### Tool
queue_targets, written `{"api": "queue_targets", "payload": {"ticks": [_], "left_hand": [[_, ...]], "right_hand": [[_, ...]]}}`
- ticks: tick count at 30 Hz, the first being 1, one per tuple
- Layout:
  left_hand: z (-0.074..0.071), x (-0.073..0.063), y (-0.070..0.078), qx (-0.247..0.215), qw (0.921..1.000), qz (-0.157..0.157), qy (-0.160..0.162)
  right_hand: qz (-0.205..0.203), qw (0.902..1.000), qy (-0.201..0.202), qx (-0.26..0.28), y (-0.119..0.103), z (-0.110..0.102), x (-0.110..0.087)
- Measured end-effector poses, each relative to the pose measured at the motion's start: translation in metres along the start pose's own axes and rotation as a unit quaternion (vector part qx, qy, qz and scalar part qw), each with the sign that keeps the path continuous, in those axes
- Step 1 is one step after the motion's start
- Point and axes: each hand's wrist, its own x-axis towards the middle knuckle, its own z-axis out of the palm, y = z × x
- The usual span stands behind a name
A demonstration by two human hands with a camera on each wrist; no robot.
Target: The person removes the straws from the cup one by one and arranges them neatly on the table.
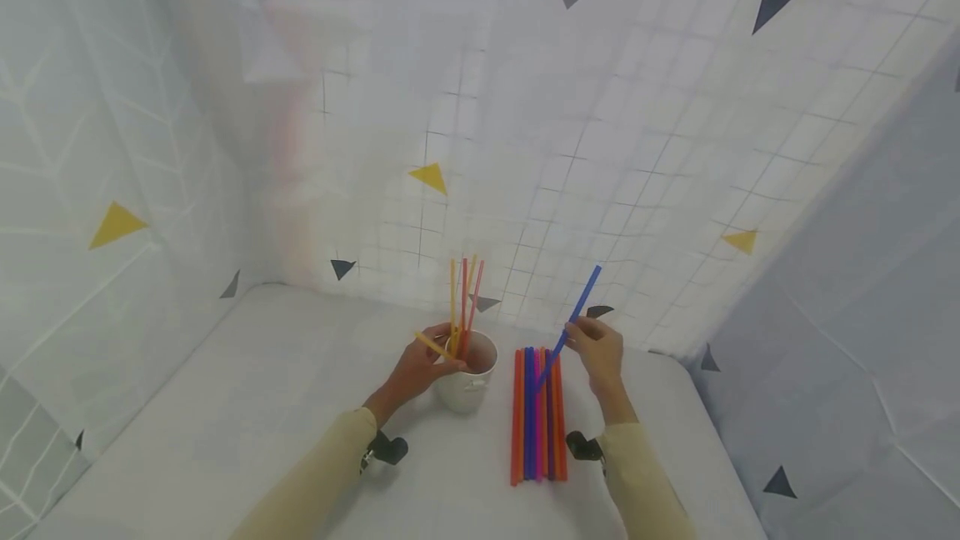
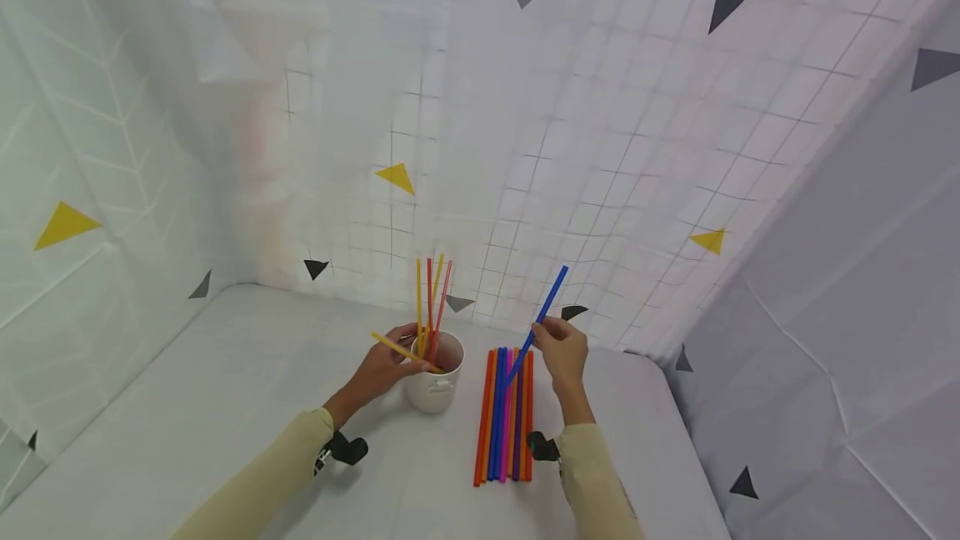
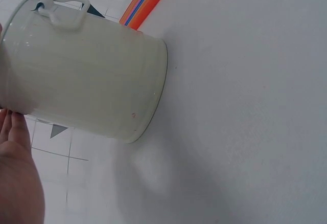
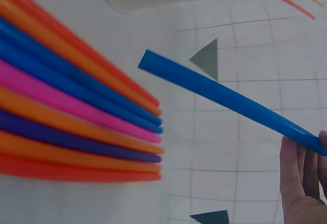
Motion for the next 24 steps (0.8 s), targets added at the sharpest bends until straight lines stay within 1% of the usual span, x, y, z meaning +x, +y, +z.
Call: {"api": "queue_targets", "payload": {"ticks": [6,9,11,13,16,18,24], "left_hand": [[0.000,0.001,-0.001,-0.006,1.0000,0.000,0.000],[0.004,0.006,-0.019,-0.007,0.9999,-0.003,0.009],[0.006,0.008,-0.025,-0.009,0.9999,-0.007,0.010],[0.008,0.009,-0.028,-0.012,0.9998,-0.007,0.014],[0.007,0.006,-0.016,-0.014,0.9998,-0.001,0.010],[0.007,0.006,-0.016,-0.015,0.9998,0.000,0.011],[0.007,0.012,-0.035,-0.009,0.9998,-0.014,0.009]], "right_hand": [[0.021,0.9996,0.003,-0.017,0.013,-0.007,-0.003],[0.040,0.9985,0.004,-0.037,0.021,-0.011,-0.003],[0.052,0.9976,0.001,-0.046,0.027,-0.013,-0.004],[0.055,0.9971,-0.002,-0.053,0.033,-0.015,-0.005],[0.058,0.9967,-0.004,-0.057,0.040,-0.016,-0.007],[0.061,0.9956,-0.003,-0.072,0.045,-0.017,-0.008],[0.079,0.9895,-0.002,-0.121,0.058,-0.021,-0.012]]}}
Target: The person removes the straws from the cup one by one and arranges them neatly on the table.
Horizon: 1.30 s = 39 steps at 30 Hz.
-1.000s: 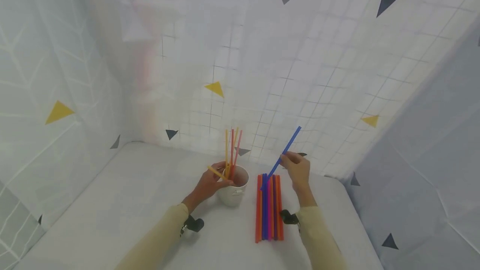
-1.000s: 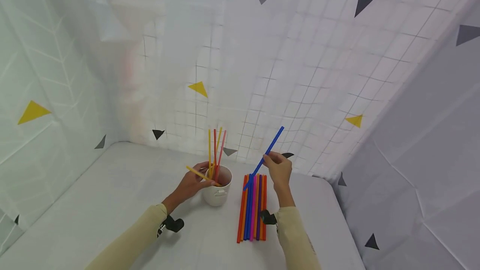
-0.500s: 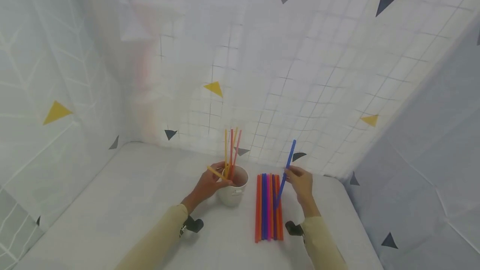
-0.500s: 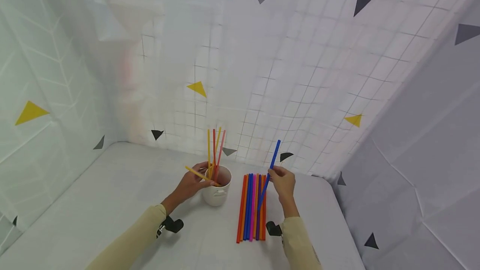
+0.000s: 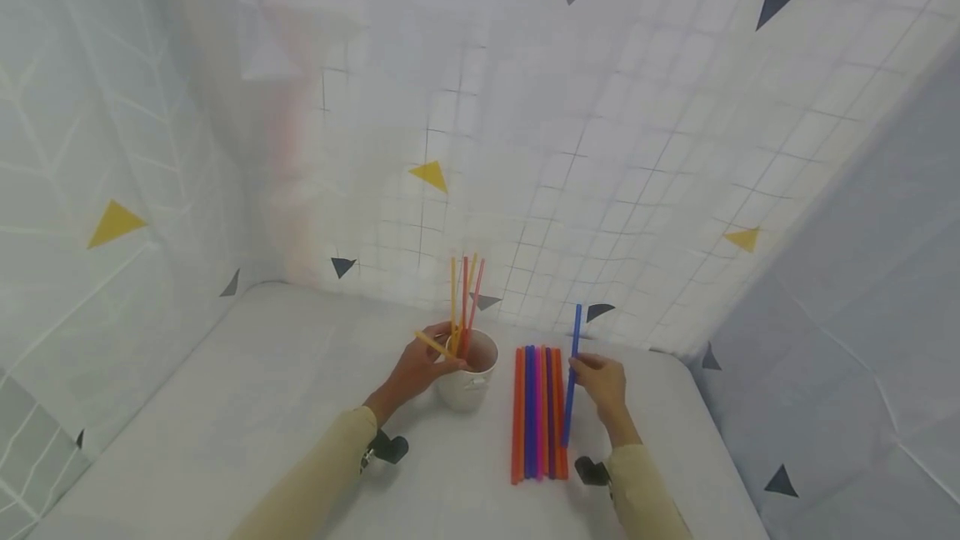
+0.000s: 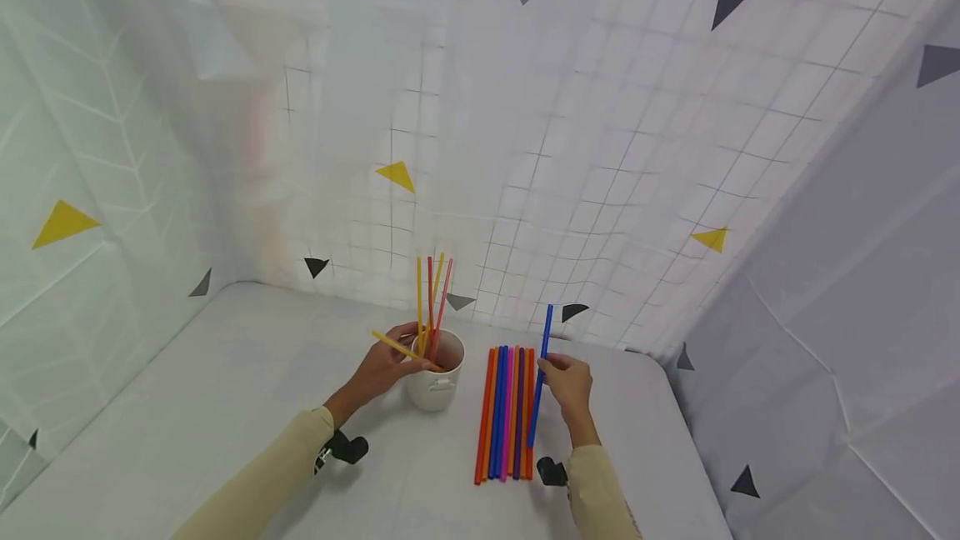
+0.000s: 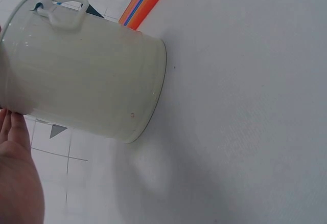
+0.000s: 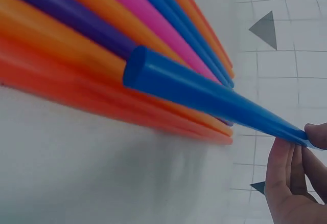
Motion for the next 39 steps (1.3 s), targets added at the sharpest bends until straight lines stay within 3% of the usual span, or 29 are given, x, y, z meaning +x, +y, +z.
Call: {"api": "queue_targets", "payload": {"ticks": [8,19,31,39], "left_hand": [[0.000,0.002,-0.005,0.004,1.0000,0.006,0.001],[-0.006,-0.011,0.032,0.003,0.9998,0.017,-0.007],[-0.006,-0.012,0.031,-0.003,0.9998,0.018,-0.008],[-0.006,-0.011,0.030,0.000,0.9998,0.015,-0.010]], "right_hand": [[0.015,0.9985,-0.004,-0.053,0.019,-0.001,0.001],[0.020,0.9939,0.000,-0.109,0.034,0.000,-0.005],[0.015,0.9935,-0.026,-0.110,0.044,0.002,-0.010],[0.018,0.9904,-0.022,-0.135,0.048,0.006,-0.011]]}}
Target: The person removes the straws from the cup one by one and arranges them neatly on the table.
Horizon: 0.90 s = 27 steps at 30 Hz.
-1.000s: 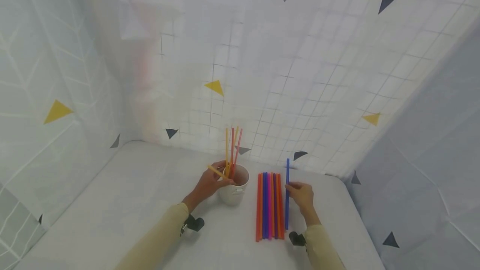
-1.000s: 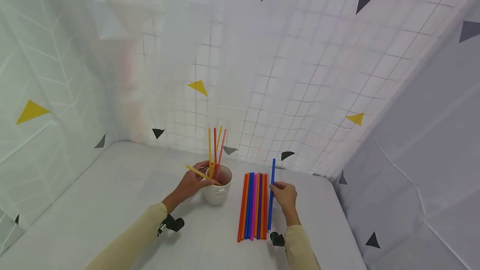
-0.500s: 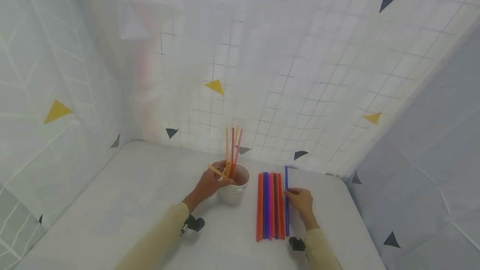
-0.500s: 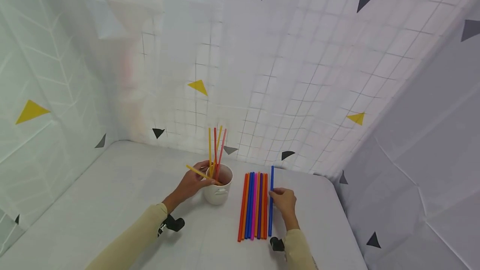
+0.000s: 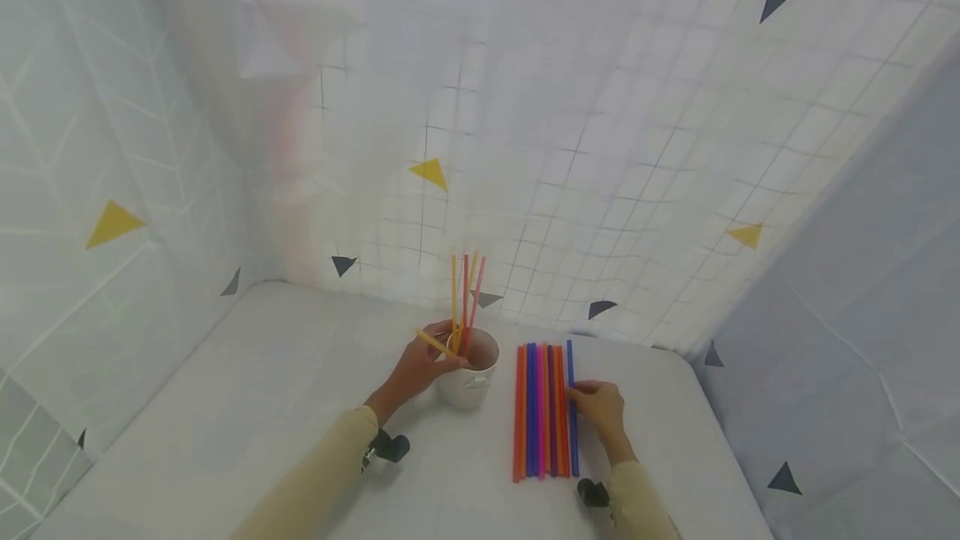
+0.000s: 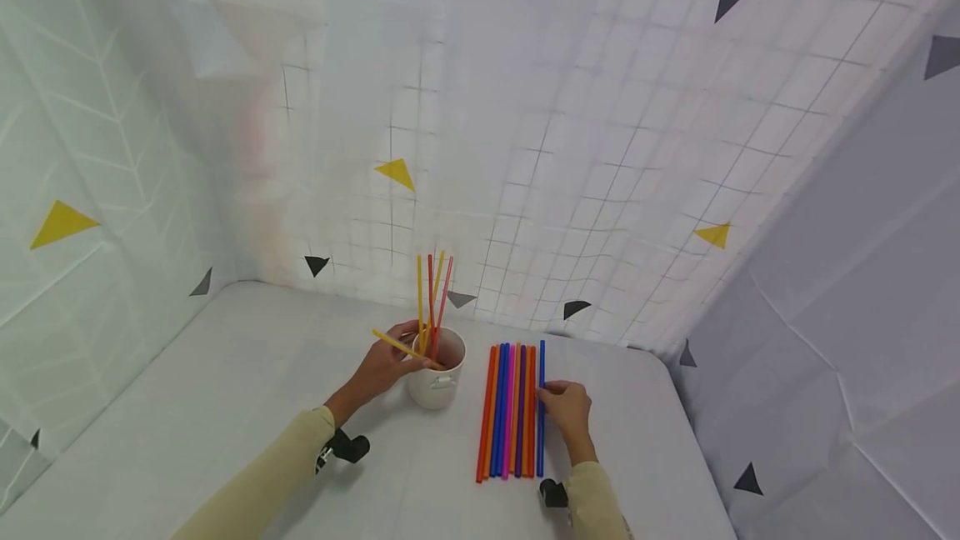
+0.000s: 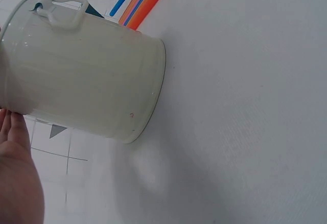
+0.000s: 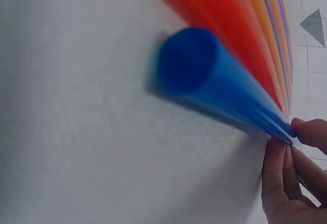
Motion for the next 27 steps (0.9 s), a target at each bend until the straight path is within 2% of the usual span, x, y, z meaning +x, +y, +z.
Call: {"api": "queue_targets", "payload": {"ticks": [8,15,23,27], "left_hand": [[0.000,0.001,-0.003,0.001,1.0000,0.007,-0.003],[0.006,0.013,-0.041,-0.005,1.0000,-0.001,0.006],[0.006,0.013,-0.041,-0.008,0.9999,0.000,0.014],[0.006,0.012,-0.041,-0.005,0.9998,-0.007,0.016]], "right_hand": [[-0.022,0.9993,0.000,-0.031,0.000,0.003,0.000],[-0.024,0.9982,0.002,-0.055,-0.004,0.003,-0.002],[-0.043,0.9972,0.015,-0.059,-0.005,0.003,-0.006],[-0.038,0.9970,0.017,-0.066,-0.002,0.004,-0.005]]}}
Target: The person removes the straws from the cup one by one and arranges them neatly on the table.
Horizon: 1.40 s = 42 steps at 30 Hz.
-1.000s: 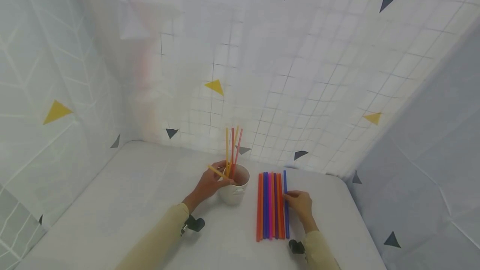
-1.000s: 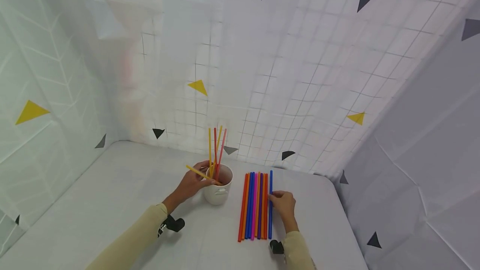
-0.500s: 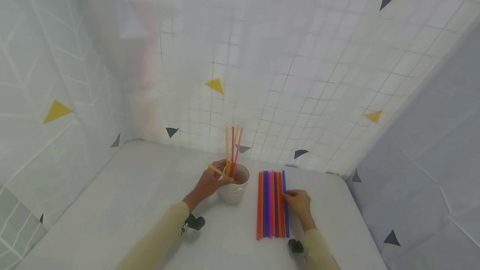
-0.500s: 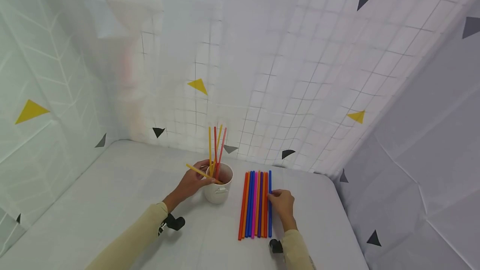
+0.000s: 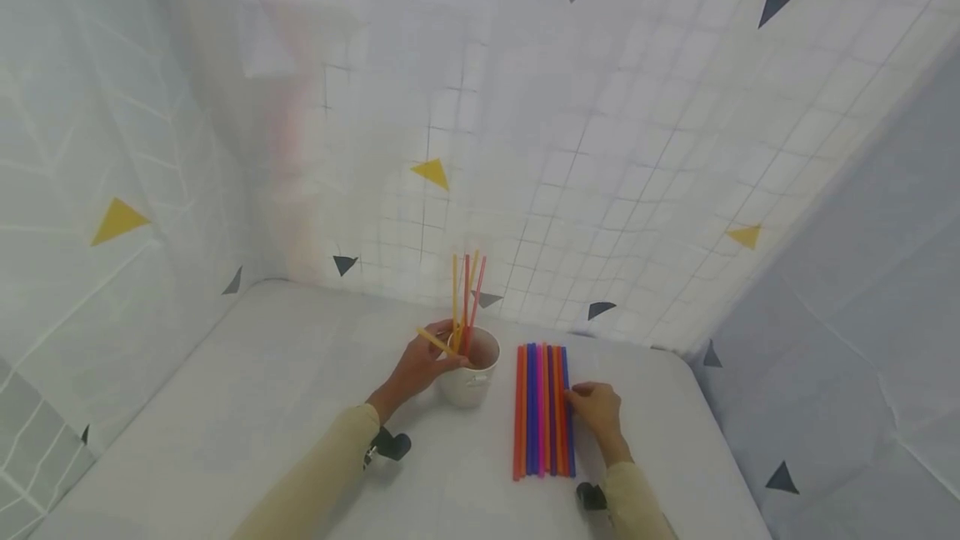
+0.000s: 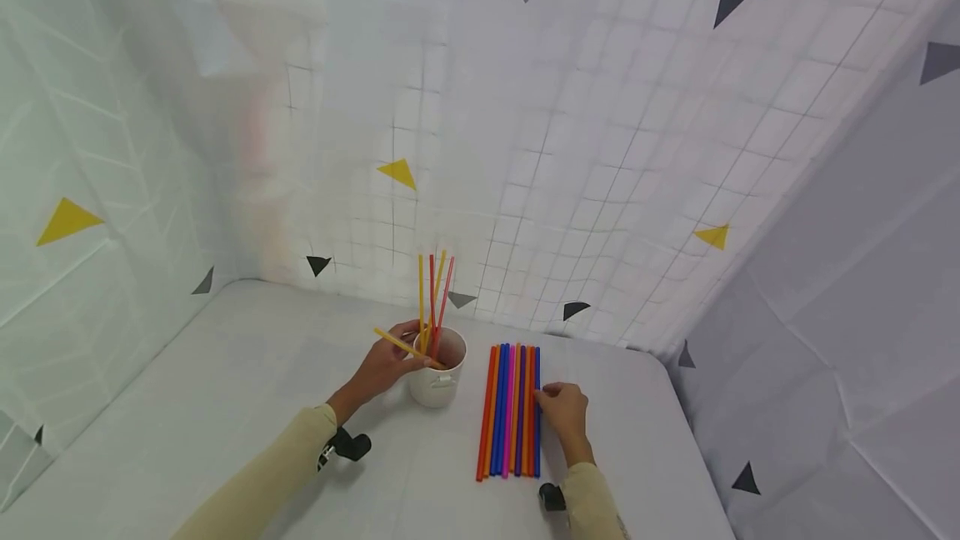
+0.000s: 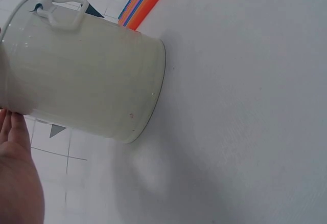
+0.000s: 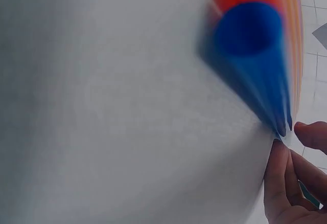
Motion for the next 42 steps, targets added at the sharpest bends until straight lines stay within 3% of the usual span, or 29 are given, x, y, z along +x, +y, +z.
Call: {"api": "queue_targets", "payload": {"ticks": [12,18,21,25,28,37,40,42], "left_hand": [[-0.001,-0.004,-0.002,-0.014,0.9999,0.001,0.000],[-0.002,-0.004,-0.003,-0.007,0.9999,-0.009,-0.003],[-0.002,-0.004,-0.003,-0.002,1.0000,-0.009,-0.003],[-0.002,-0.003,-0.004,-0.003,1.0000,-0.005,-0.001],[-0.002,-0.003,-0.004,-0.007,1.0000,-0.003,-0.002],[-0.001,-0.003,-0.001,-0.015,0.9998,0.015,0.000],[0.000,-0.003,0.002,-0.018,0.9997,0.012,-0.007],[0.000,-0.003,0.004,-0.026,0.9995,0.010,-0.013]], "right_hand": [[0.020,0.9997,0.003,0.017,0.010,0.002,0.002],[-0.034,0.9972,0.036,0.056,-0.001,0.007,-0.001],[-0.077,0.9929,0.028,0.087,-0.014,0.011,-0.001],[-0.137,0.9805,-0.021,0.139,-0.035,0.014,0.000],[-0.172,0.9659,-0.070,0.181,-0.057,0.013,-0.002],[-0.298,0.9054,-0.179,0.244,-0.148,-0.006,-0.024],[-0.315,0.9049,-0.189,0.215,-0.163,-0.005,-0.029],[-0.306,0.9119,-0.193,0.194,-0.169,-0.003,-0.032]]}}
